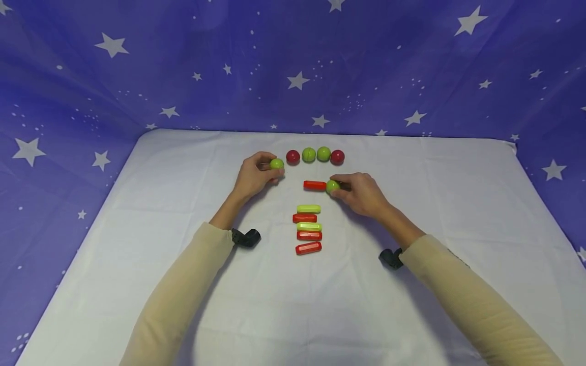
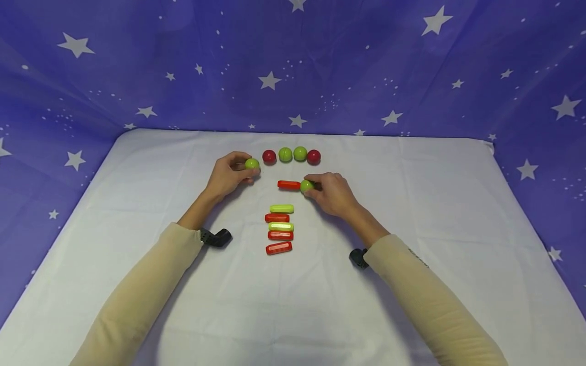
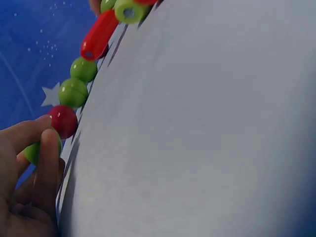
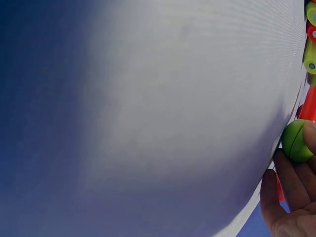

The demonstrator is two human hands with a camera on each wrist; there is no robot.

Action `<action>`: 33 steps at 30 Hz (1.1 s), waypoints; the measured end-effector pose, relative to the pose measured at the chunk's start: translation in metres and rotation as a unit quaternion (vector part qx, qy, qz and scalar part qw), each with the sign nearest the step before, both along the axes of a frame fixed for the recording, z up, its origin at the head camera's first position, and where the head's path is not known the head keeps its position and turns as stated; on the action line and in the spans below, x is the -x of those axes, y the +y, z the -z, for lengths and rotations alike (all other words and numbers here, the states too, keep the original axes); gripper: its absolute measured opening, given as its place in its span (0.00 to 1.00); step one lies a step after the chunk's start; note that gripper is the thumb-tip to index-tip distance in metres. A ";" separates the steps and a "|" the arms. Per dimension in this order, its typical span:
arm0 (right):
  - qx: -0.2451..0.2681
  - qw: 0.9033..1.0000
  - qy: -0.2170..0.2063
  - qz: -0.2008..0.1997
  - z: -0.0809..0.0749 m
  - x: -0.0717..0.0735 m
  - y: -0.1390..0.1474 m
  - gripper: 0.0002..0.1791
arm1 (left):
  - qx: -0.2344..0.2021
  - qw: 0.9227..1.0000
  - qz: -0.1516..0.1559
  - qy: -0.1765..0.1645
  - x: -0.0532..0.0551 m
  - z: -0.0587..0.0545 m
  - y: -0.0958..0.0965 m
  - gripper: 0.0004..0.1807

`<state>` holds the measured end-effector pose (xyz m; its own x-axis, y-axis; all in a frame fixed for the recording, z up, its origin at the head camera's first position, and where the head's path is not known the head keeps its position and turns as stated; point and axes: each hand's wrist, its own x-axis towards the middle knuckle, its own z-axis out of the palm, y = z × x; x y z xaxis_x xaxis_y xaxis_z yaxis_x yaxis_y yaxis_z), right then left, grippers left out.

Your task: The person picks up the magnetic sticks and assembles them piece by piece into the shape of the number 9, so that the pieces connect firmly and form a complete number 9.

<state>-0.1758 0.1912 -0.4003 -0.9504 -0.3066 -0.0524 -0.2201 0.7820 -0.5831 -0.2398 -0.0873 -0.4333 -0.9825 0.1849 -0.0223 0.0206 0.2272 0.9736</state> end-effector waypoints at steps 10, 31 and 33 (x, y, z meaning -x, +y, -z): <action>0.002 1.000 -0.003 0.003 0.003 -0.002 0.000 0.25 | 0.010 0.997 0.067 -0.024 -0.019 -0.005 0.010 0.25; -0.005 1.000 0.000 0.001 -0.001 0.001 -0.001 0.25 | 0.125 0.981 0.129 0.079 -0.024 0.002 0.018 0.24; -0.005 1.000 -0.001 0.001 0.000 0.001 -0.001 0.25 | 0.127 0.980 0.129 0.079 -0.024 0.003 0.018 0.24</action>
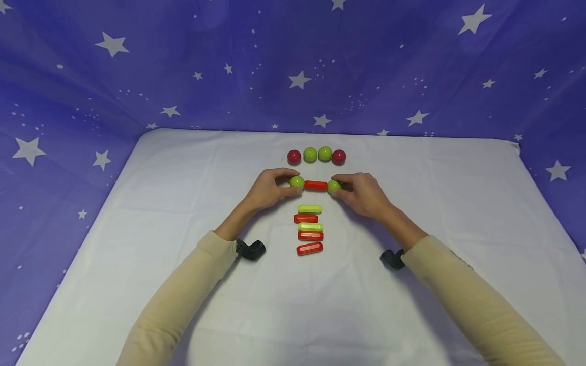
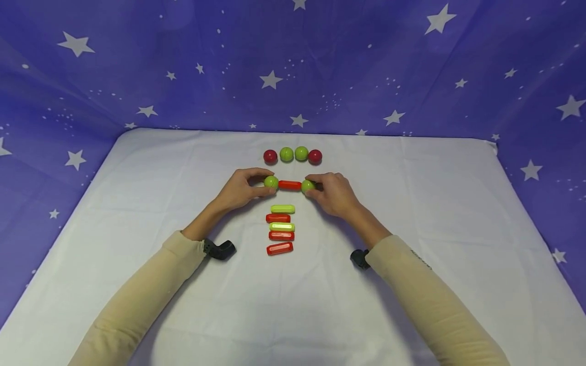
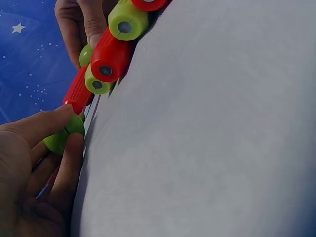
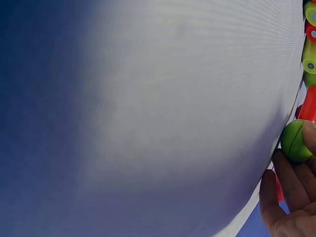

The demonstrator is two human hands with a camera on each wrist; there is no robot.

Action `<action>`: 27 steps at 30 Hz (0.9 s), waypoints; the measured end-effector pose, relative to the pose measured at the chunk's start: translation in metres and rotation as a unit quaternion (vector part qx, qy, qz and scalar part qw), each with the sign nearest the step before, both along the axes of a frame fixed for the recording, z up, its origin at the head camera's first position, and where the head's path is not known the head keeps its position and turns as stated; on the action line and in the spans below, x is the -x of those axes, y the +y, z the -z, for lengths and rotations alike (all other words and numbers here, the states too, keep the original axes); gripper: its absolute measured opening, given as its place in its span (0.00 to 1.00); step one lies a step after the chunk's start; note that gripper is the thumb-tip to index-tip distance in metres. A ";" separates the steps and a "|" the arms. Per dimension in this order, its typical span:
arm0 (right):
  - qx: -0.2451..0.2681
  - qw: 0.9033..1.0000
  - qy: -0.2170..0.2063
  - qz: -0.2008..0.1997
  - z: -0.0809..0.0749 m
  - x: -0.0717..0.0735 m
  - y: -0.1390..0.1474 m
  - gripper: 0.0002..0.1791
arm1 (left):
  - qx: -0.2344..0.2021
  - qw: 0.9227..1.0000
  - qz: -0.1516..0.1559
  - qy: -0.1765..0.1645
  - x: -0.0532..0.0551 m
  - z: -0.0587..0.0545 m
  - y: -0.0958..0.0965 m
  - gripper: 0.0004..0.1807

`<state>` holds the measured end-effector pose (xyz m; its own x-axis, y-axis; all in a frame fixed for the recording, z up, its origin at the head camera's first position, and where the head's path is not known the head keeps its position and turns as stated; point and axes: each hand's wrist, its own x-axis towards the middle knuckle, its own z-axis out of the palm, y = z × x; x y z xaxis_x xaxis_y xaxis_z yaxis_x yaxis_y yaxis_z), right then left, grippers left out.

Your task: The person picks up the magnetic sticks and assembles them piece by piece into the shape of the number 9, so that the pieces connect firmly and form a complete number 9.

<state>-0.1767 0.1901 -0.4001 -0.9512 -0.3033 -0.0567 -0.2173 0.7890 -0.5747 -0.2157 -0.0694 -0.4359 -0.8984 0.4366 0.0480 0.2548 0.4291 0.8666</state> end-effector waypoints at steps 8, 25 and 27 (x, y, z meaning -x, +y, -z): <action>0.000 1.000 -0.004 0.002 0.000 0.000 0.000 0.25 | 0.000 1.000 -0.002 0.000 -0.001 -0.001 0.001 0.24; -0.005 1.000 -0.001 0.007 0.000 -0.001 -0.001 0.25 | 0.001 1.000 0.000 0.002 -0.002 -0.001 0.002 0.23; -0.007 1.000 0.003 0.007 0.000 0.000 -0.001 0.25 | 0.002 1.000 -0.002 0.004 -0.002 -0.001 0.002 0.23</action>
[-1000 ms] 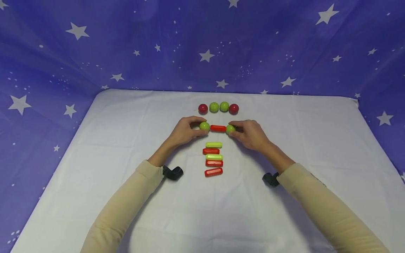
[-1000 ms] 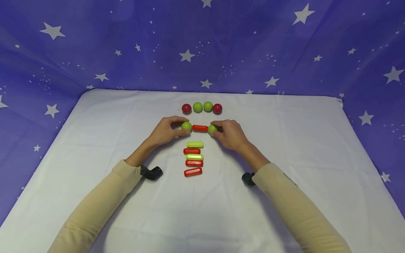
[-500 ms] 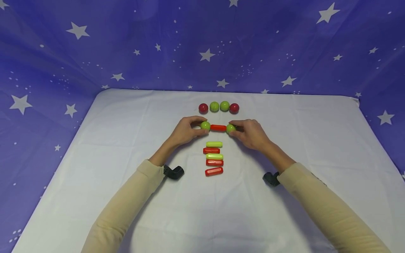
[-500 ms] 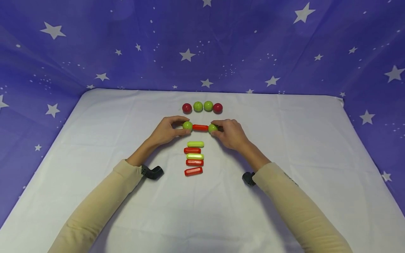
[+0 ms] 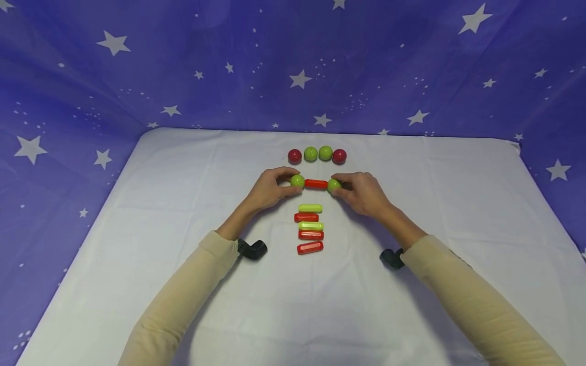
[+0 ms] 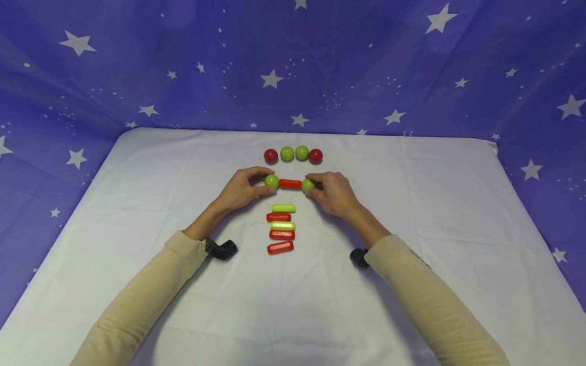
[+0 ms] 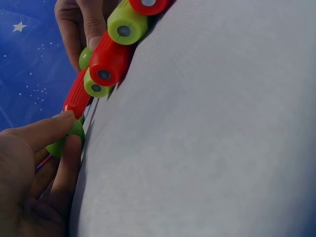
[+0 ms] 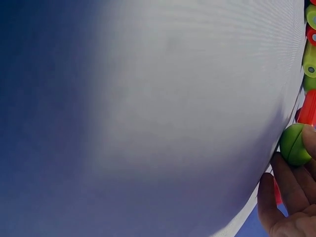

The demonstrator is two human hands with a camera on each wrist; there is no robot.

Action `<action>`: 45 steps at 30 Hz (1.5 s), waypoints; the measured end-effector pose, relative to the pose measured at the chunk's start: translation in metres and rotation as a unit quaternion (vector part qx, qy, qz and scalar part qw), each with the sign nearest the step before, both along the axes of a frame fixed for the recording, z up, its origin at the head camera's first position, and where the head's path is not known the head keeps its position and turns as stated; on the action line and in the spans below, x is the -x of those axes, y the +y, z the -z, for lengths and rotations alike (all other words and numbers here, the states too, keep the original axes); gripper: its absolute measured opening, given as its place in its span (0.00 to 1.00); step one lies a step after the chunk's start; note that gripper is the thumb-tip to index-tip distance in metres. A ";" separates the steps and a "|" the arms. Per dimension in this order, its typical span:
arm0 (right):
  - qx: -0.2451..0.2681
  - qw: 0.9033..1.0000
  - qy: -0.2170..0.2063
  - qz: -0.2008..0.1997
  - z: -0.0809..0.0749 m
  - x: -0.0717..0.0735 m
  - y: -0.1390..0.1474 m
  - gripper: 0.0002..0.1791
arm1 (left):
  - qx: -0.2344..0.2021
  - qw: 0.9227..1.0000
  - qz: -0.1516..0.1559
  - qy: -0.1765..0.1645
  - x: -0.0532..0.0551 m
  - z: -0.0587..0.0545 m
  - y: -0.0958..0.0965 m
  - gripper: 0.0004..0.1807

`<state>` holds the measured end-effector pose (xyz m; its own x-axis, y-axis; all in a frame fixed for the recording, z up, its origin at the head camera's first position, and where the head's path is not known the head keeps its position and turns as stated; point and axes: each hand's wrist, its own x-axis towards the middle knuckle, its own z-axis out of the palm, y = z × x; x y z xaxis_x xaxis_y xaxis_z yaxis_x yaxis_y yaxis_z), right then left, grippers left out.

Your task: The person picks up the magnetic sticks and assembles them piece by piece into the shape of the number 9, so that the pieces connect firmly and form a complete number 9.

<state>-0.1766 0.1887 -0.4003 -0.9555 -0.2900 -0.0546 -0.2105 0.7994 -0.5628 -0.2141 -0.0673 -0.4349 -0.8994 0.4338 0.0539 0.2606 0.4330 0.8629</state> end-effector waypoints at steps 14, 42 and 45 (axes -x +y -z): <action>-0.009 1.000 -0.003 0.026 0.000 0.001 -0.005 0.25 | -0.002 1.000 -0.013 0.010 0.001 0.001 0.001 0.23; -0.012 1.000 -0.001 0.021 0.001 0.002 -0.006 0.25 | -0.089 0.996 -0.014 0.013 -0.026 -0.004 0.000 0.16; -0.014 1.000 -0.001 0.022 0.001 0.002 -0.005 0.25 | -0.069 0.997 0.019 -0.016 -0.037 -0.012 0.005 0.17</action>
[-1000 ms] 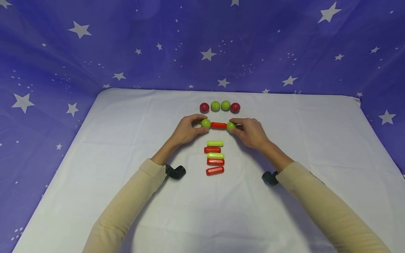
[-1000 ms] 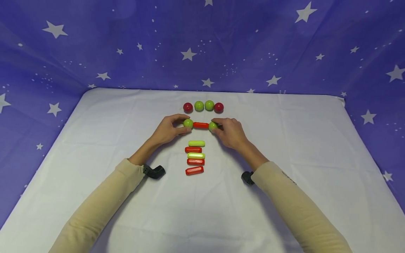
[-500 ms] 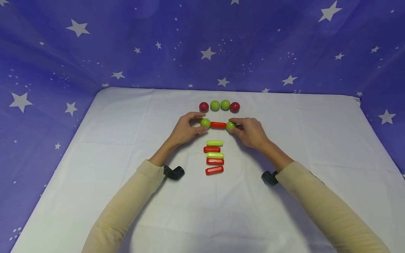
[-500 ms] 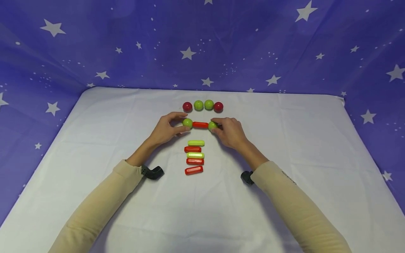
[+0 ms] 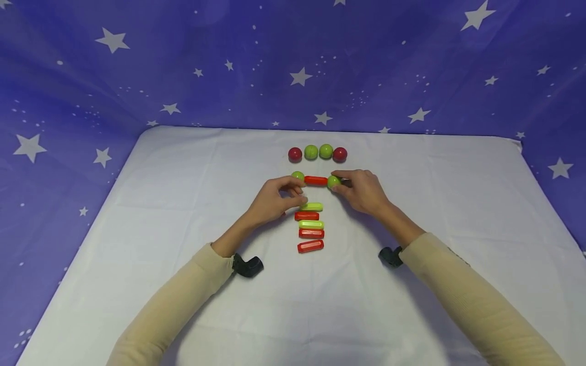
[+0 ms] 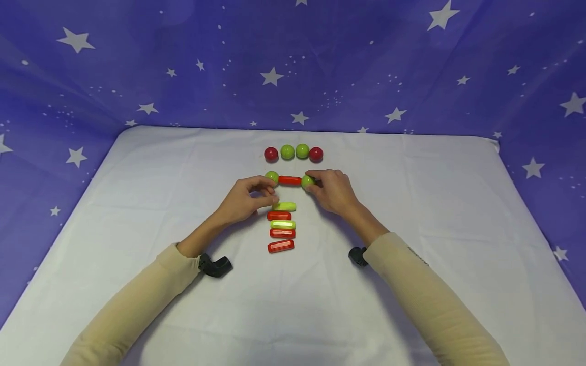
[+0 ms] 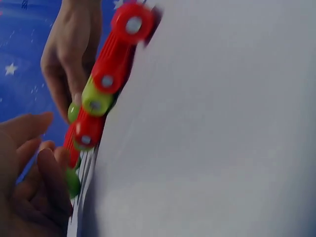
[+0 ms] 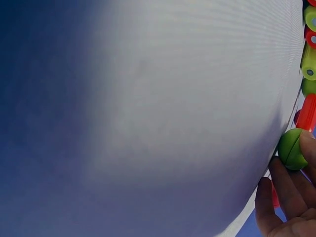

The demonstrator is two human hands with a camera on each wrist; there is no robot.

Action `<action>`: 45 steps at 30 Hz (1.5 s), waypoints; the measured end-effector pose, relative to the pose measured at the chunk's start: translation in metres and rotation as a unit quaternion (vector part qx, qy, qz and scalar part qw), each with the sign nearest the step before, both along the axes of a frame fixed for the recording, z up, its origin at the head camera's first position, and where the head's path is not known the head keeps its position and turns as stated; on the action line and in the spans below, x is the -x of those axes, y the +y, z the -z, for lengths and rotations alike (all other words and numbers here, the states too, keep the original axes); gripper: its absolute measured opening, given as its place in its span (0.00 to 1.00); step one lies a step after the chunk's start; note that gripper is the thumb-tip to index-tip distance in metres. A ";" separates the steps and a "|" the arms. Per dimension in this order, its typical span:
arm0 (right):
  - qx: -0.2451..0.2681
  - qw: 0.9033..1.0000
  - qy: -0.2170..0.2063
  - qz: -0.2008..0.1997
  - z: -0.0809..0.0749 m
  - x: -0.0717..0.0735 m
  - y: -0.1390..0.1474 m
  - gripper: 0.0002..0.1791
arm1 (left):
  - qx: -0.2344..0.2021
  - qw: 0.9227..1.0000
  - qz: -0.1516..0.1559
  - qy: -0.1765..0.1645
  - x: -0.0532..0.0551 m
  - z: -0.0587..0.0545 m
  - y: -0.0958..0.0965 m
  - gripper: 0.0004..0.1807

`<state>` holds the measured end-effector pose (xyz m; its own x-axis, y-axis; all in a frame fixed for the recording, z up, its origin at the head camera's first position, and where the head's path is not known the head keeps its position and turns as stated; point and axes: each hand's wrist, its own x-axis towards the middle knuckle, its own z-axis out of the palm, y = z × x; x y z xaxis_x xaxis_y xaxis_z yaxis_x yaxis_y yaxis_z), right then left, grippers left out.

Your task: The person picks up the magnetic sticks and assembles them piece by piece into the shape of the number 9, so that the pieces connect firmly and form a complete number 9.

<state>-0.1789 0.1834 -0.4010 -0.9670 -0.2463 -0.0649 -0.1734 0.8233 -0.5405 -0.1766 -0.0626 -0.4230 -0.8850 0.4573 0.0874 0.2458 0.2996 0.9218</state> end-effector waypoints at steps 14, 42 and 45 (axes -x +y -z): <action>0.003 1.000 0.016 -0.007 0.001 0.000 0.001 0.24 | 0.059 0.997 0.035 -0.024 -0.006 0.006 0.010 0.13; 0.009 1.000 0.003 0.006 0.001 -0.001 0.001 0.24 | 0.160 0.984 0.078 0.014 -0.005 -0.006 -0.035 0.19; 0.007 1.000 0.004 0.006 0.001 -0.001 0.000 0.24 | 0.169 0.982 0.077 0.021 -0.006 -0.007 -0.035 0.19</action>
<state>-0.1779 0.1833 -0.4019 -0.9702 -0.2363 -0.0532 -0.1688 0.8173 -0.5510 -0.1704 -0.0980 -0.4162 -0.8016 0.5951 -0.0582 0.3477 0.5431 0.7643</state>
